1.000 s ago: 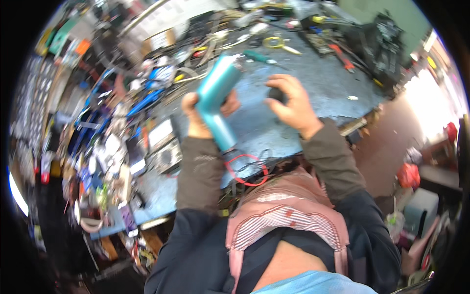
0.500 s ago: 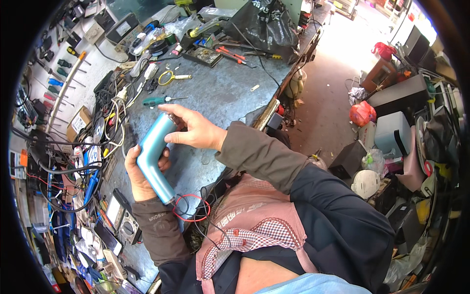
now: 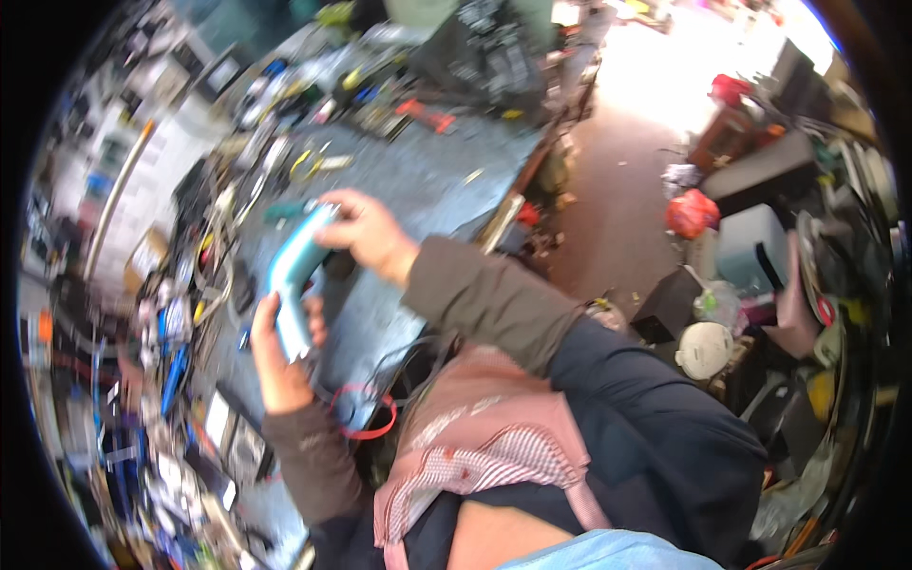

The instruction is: The person unpacks a teal handheld device from a black plastic bag, then repeatedly attaches and detaches a black cylindrical attachment to the device's nozzle. The person also handles a power cable and briefly picks up pliers from the cluttered workbench.

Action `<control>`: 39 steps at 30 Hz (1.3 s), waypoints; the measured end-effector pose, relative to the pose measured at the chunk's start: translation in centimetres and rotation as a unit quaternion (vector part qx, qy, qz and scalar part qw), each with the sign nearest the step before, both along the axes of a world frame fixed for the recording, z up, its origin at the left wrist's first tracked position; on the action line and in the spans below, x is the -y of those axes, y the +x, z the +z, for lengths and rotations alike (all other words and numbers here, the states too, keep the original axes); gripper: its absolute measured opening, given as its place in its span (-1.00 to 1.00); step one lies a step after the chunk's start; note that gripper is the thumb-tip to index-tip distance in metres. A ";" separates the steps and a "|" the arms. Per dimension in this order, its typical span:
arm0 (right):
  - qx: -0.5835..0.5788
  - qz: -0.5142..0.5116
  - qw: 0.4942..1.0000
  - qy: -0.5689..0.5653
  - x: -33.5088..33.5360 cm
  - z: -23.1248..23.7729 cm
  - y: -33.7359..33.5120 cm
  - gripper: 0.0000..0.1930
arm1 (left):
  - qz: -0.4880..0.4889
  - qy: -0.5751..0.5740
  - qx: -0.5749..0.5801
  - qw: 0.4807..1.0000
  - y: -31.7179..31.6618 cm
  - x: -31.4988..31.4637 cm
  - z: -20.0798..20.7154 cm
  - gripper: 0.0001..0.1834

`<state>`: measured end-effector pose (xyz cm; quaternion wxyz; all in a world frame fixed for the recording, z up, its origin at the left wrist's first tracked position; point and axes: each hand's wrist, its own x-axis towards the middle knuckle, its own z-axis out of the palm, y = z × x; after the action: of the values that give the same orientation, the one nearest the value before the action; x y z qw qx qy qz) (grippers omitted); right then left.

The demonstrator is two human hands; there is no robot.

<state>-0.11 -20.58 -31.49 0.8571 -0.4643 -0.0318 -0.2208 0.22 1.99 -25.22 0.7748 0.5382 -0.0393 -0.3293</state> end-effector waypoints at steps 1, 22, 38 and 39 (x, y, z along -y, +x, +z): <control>-0.003 0.000 1.000 -0.027 0.1 0.0 -0.4 -0.46 | 0.036 0.015 0.004 0.999 -1.4 0.7 0.7 -0.37; -0.013 -0.043 0.834 -0.550 -1.3 0.5 -2.9 -0.35 | 0.222 -0.118 -0.046 0.967 1.2 -0.6 -0.6 -0.56; -0.002 -0.047 0.806 -0.590 -1.4 1.2 -3.3 -0.36 | 0.248 0.007 0.309 0.918 -0.2 0.0 -0.5 -0.17; -0.001 -0.048 0.805 -0.591 -1.4 1.2 -3.3 -0.36 | 0.255 0.011 0.318 0.913 -0.2 0.1 -0.4 -0.18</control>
<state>-3.40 -19.20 -30.28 0.4052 -0.8821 -0.1330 -0.1999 -0.01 1.93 -25.64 0.7731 0.6145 -0.1417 0.0674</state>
